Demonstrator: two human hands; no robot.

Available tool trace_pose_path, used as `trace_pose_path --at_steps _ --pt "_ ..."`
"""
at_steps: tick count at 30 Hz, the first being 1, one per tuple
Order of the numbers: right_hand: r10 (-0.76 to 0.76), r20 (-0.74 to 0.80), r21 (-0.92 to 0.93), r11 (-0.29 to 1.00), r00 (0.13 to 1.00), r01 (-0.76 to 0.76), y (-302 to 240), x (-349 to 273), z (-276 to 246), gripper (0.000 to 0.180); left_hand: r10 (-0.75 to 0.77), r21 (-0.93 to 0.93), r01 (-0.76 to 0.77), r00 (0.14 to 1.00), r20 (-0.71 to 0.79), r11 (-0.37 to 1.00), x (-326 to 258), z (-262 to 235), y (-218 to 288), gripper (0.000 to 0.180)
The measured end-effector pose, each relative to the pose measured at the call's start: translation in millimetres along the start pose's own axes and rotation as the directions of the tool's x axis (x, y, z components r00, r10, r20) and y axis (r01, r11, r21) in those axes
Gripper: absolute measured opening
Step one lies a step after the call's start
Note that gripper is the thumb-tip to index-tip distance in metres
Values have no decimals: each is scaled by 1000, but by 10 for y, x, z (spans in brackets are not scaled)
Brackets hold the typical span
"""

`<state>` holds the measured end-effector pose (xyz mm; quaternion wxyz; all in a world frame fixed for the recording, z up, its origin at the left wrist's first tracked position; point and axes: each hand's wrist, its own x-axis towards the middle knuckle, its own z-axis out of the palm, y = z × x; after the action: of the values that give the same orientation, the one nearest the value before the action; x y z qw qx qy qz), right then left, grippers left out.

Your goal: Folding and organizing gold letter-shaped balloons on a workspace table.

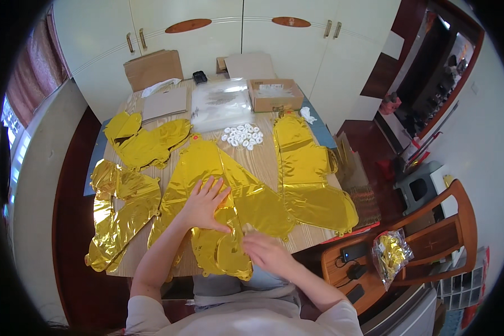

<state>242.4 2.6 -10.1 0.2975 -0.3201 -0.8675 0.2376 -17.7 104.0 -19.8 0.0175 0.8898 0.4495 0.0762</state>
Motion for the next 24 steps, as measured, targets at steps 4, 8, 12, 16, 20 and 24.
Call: trace_pose_path --at_steps 4,8,12,16,20,24 --pt "-79 128 -211 972 989 105 219 151 -40 37 8 -6 -8 1000 8 1000 12 -10 -1 119" --pt "-48 246 -277 954 968 118 230 204 -56 48 8 -15 -8 1000 -1 1000 3 8 -15 118" --pt "23 395 -343 931 918 125 311 329 -129 72 13 -20 -13 1000 -12 1000 -10 17 -17 117" --pt "86 492 -378 918 866 123 374 520 -168 98 10 -17 -10 1000 -5 1000 -7 -2 -4 117" --pt "102 535 -393 909 839 140 379 585 -212 106 9 2 -9 1000 3 1000 15 -2 19 116" --pt "65 502 -389 908 863 157 426 544 -199 104 19 21 -19 1000 2 1000 24 -6 14 116"
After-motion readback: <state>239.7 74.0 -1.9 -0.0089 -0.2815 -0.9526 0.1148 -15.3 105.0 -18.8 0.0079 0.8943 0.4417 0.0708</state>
